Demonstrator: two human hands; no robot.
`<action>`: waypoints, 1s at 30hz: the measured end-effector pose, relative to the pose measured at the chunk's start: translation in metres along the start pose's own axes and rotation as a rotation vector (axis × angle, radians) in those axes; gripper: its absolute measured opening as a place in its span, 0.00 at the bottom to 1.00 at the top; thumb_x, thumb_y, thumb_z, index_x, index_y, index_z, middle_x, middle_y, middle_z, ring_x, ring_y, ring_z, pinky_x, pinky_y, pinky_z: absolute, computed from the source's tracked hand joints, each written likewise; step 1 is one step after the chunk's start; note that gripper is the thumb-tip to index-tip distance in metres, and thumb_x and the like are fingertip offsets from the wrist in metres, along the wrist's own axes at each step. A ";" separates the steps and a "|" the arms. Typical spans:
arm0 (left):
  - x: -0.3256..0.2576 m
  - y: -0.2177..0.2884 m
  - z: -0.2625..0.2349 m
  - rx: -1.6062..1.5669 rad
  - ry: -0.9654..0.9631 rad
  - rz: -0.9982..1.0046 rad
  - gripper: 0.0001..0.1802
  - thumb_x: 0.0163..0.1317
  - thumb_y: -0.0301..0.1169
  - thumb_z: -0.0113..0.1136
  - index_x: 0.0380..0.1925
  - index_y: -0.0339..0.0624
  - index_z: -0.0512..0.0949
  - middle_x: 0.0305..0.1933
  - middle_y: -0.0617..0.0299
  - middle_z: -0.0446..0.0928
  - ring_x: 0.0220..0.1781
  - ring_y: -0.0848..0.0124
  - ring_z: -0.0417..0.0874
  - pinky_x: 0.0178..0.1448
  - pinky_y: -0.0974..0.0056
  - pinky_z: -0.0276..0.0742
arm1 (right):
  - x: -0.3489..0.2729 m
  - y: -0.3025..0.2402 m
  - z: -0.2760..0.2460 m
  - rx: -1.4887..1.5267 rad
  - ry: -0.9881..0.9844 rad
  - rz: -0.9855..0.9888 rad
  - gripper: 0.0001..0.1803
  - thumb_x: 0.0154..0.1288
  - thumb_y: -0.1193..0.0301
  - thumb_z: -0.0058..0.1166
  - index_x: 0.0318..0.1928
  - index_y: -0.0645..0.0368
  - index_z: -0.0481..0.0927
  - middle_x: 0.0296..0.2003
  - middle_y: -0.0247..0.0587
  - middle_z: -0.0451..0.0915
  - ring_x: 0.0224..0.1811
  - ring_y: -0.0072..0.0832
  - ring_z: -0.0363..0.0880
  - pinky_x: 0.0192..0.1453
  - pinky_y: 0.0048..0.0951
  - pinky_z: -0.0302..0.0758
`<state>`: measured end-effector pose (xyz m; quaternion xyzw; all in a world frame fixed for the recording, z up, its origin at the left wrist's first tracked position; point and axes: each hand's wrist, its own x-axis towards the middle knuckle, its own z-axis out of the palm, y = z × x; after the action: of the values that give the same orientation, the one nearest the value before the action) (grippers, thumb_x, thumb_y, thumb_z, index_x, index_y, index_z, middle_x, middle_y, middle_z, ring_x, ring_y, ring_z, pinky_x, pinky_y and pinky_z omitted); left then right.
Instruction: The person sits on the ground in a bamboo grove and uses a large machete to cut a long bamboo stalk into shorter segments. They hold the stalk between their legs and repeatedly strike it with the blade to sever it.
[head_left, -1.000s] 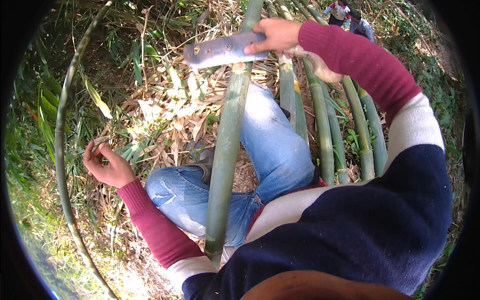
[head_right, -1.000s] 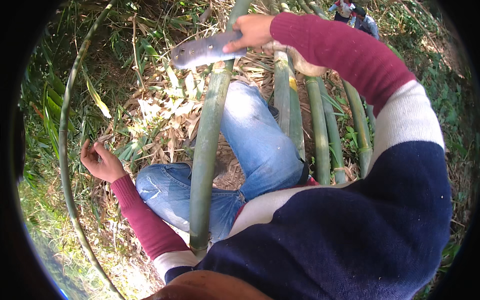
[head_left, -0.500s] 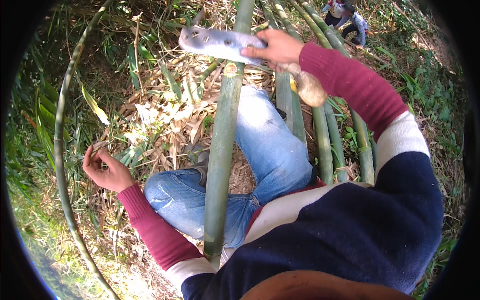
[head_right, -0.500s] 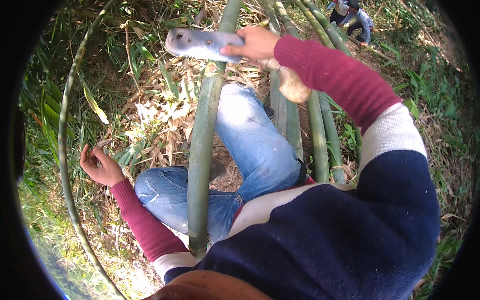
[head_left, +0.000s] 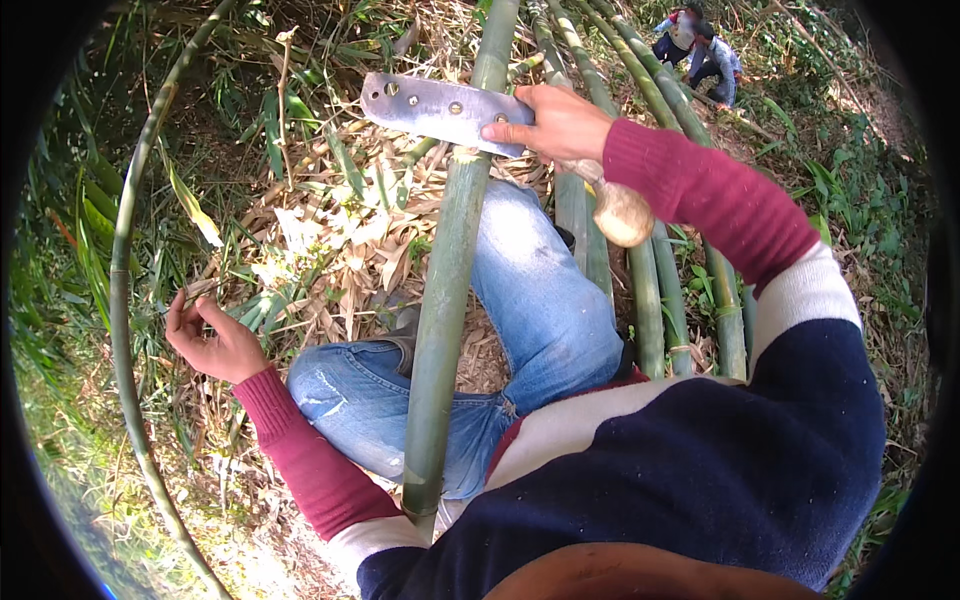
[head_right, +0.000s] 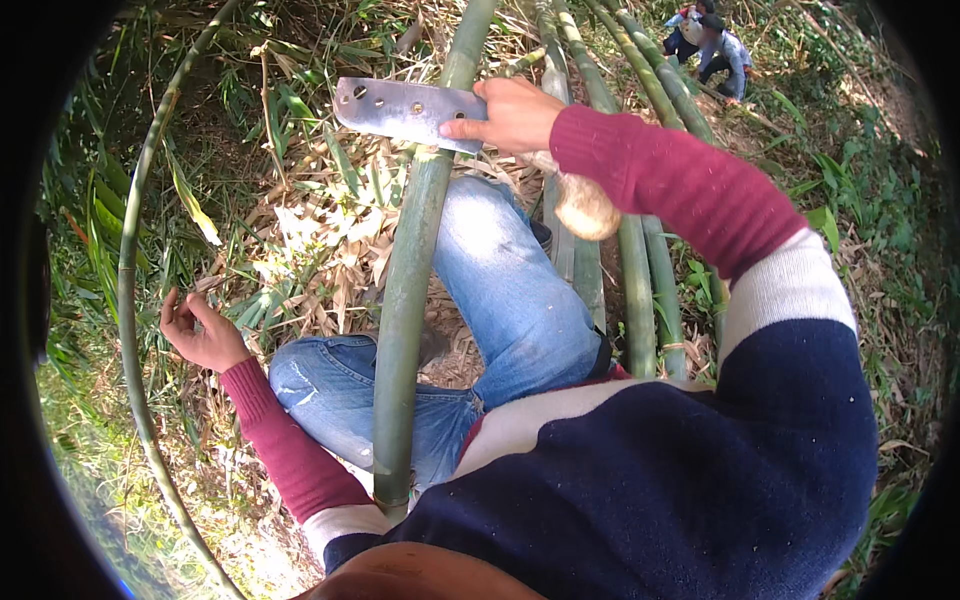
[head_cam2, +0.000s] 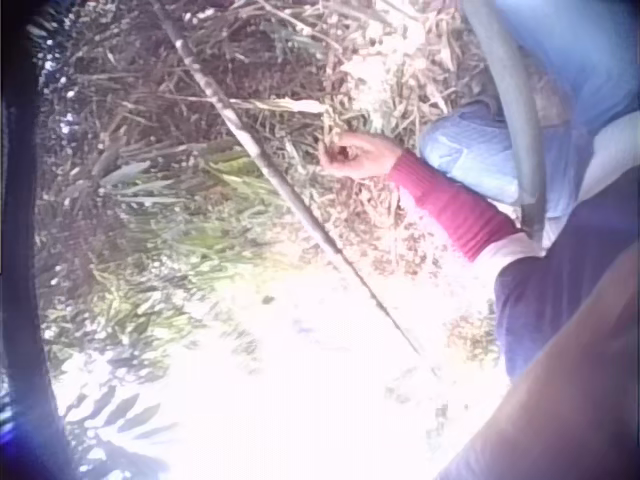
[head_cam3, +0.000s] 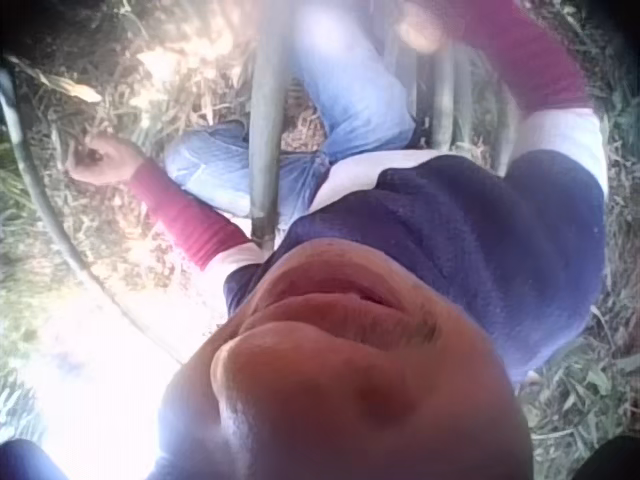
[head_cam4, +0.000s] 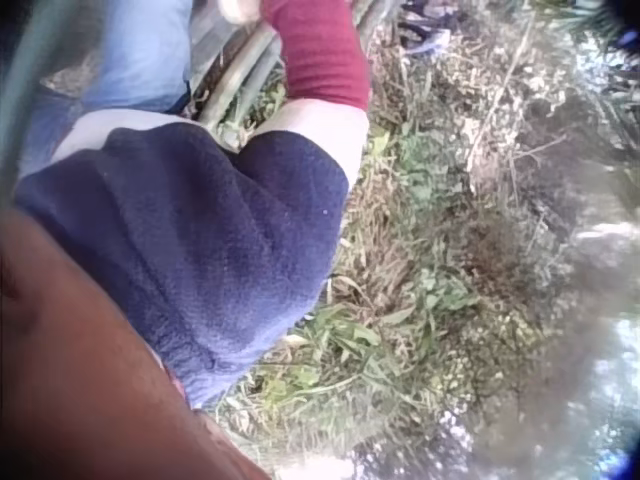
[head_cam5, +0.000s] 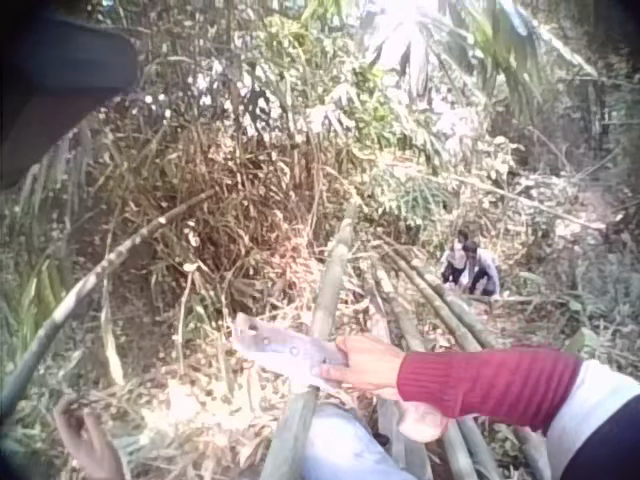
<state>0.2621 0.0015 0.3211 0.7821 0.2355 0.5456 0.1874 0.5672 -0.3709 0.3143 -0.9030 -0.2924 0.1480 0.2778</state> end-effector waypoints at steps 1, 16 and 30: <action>-0.001 0.001 -0.001 0.000 -0.007 0.013 0.14 0.72 0.23 0.59 0.55 0.34 0.77 0.41 0.59 0.79 0.42 0.72 0.78 0.51 0.64 0.78 | -0.008 0.001 0.009 -0.049 0.007 -0.075 0.41 0.66 0.34 0.62 0.52 0.66 0.84 0.29 0.50 0.88 0.29 0.34 0.91 0.39 0.37 0.87; 0.000 -0.001 0.007 -0.021 0.037 -0.036 0.15 0.71 0.21 0.58 0.56 0.33 0.76 0.41 0.59 0.80 0.42 0.72 0.80 0.50 0.66 0.78 | 0.010 0.007 0.002 0.042 -0.004 -0.153 0.39 0.70 0.36 0.59 0.45 0.68 0.83 0.20 0.44 0.83 0.18 0.31 0.85 0.31 0.34 0.86; 0.001 -0.007 0.003 -0.122 0.090 0.013 0.14 0.72 0.22 0.57 0.56 0.31 0.75 0.43 0.56 0.80 0.42 0.71 0.79 0.52 0.65 0.78 | 0.034 0.017 -0.024 -0.058 -0.005 -0.013 0.43 0.70 0.37 0.59 0.55 0.73 0.82 0.22 0.44 0.84 0.18 0.30 0.86 0.26 0.33 0.85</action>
<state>0.2645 0.0075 0.3168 0.7453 0.2050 0.5949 0.2202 0.6117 -0.3717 0.3201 -0.9085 -0.3031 0.1397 0.2516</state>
